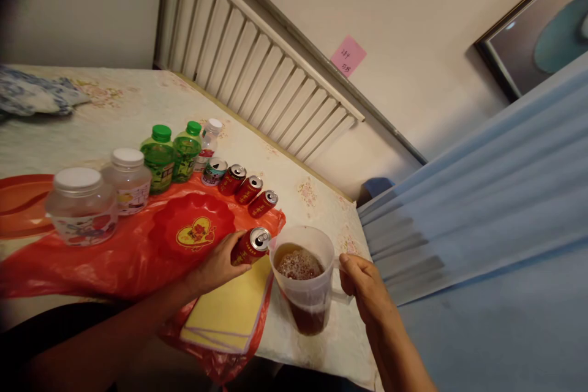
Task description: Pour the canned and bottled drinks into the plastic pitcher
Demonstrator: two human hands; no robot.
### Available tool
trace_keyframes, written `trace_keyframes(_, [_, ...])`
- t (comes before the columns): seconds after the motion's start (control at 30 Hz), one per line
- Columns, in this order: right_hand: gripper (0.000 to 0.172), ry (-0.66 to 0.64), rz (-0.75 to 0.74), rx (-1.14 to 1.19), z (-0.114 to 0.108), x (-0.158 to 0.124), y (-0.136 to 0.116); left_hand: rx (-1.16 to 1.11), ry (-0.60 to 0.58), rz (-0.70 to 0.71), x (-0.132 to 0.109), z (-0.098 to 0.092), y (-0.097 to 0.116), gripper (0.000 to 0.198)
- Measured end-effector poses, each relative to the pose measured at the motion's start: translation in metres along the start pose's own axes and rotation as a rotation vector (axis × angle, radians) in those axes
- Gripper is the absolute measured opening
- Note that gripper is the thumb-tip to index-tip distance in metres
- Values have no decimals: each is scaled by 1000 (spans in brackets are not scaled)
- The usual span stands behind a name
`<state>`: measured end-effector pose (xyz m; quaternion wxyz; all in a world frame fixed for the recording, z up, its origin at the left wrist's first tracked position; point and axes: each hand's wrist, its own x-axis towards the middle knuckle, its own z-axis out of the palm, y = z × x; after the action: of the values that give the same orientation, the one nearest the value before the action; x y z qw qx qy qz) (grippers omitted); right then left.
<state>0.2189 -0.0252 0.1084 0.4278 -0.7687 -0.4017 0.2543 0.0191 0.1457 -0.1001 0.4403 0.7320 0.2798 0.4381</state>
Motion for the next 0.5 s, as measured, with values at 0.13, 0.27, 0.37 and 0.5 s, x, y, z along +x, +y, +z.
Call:
trace_keyframes(0.13, [59,-18,-8,-41,-2,0,0,21,-7,15,-1,2,-4,63])
trace_keyframes(0.27, [59,-37,4,-60,-2,3,1,21,-4,10,-2,3,-6,63])
trace_keyframes(0.37, [59,-46,5,-67,0,4,0,28,-6,15,-2,4,-8,64])
trace_keyframes(0.5, [58,-56,7,-83,1,5,-1,37,-6,28,-3,6,-13,66])
